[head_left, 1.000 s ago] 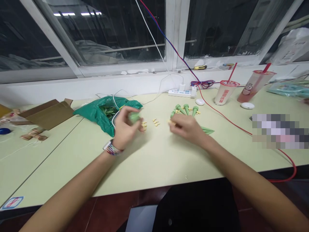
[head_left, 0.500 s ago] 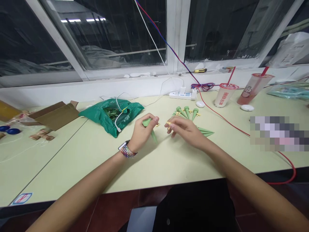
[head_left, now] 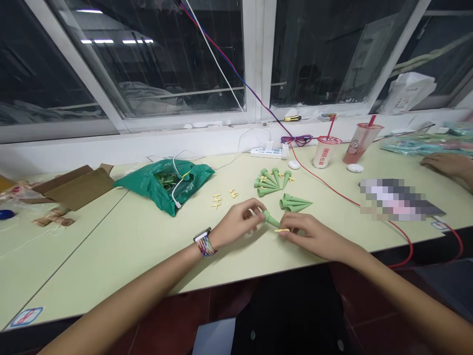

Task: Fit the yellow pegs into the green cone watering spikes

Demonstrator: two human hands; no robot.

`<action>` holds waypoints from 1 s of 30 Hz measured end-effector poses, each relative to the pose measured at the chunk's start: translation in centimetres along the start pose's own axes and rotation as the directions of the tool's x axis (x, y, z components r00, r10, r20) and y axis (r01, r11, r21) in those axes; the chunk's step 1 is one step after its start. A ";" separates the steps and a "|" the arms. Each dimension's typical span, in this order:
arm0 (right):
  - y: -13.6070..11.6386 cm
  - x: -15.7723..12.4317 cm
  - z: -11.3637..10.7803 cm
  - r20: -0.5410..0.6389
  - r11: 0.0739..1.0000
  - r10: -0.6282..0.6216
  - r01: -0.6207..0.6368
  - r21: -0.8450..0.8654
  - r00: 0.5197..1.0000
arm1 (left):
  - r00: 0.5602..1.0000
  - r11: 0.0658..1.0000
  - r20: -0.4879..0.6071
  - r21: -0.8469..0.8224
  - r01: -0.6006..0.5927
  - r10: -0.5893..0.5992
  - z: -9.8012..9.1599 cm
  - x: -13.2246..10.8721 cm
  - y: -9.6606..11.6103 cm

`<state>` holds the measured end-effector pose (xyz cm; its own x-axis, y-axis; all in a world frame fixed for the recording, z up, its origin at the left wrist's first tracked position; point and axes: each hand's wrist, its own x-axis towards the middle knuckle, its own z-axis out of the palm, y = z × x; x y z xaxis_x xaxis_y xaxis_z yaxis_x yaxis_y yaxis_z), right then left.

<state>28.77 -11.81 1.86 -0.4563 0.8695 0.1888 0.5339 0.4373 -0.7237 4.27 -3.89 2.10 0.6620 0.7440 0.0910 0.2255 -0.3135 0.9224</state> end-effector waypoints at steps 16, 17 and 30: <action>6.0 -4.6 -3.7 -0.182 0.883 0.067 -0.143 -0.448 0.981 | 0.958 0.572 0.052 0.793 -0.210 0.280 8.2 3.2 0.0; 6.4 -4.6 -3.7 -0.192 0.874 0.063 -0.146 -0.463 0.979 | 0.952 0.527 0.058 0.822 -0.217 0.301 8.4 3.4 -0.1; 7.0 -3.2 -4.4 -0.354 0.900 -0.047 -0.114 -0.421 0.934 | 0.919 0.317 0.101 0.920 -0.232 0.381 8.8 4.9 -0.8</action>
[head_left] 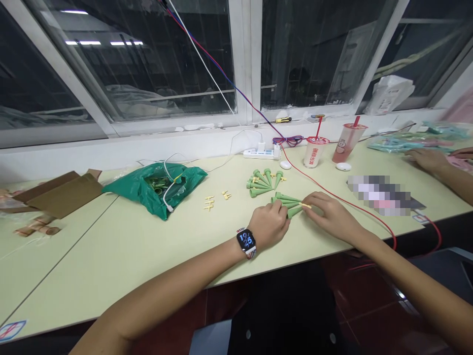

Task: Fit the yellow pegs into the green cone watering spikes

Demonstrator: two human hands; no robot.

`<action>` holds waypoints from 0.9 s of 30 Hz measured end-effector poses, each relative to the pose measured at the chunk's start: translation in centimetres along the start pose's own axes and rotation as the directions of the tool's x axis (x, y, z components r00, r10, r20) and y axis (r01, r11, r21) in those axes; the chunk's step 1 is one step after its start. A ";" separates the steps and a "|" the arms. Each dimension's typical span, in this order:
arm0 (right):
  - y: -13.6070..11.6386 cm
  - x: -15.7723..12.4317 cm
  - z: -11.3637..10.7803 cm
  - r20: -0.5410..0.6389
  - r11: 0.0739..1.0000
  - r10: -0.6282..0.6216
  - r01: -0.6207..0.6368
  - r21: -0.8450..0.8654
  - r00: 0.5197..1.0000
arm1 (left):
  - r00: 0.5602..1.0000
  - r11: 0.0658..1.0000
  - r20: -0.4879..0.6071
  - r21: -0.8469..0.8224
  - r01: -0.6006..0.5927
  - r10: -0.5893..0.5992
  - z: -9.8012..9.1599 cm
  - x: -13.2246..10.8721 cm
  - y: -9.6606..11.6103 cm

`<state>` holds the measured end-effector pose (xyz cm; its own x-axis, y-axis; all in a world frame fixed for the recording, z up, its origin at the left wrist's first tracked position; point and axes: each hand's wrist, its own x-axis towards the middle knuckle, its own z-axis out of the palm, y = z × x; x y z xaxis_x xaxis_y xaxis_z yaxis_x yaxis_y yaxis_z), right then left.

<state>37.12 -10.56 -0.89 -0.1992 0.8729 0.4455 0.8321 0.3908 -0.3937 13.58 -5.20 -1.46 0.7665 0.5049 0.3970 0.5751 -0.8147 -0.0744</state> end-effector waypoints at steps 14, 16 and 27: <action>-3.6 3.7 -0.2 -0.077 0.975 0.098 -0.080 0.210 0.992 | 0.996 0.999 -0.088 -0.029 -0.024 0.021 -1.1 0.1 -1.5; -4.7 4.6 0.7 -0.048 0.946 0.124 -0.103 0.309 0.991 | 0.989 0.997 -0.145 -0.068 -0.033 0.023 -1.5 -0.3 -2.8; -10.4 15.5 11.3 0.079 0.670 0.152 -0.161 0.725 0.985 | 0.948 0.949 -0.282 -0.310 0.057 -0.149 -4.1 -2.9 -13.6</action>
<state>19.51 2.22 0.99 -0.1101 0.9424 0.3157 0.2142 0.3327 -0.9184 2.33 3.25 2.10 0.5603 0.5196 0.6450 0.5013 -0.8327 0.2353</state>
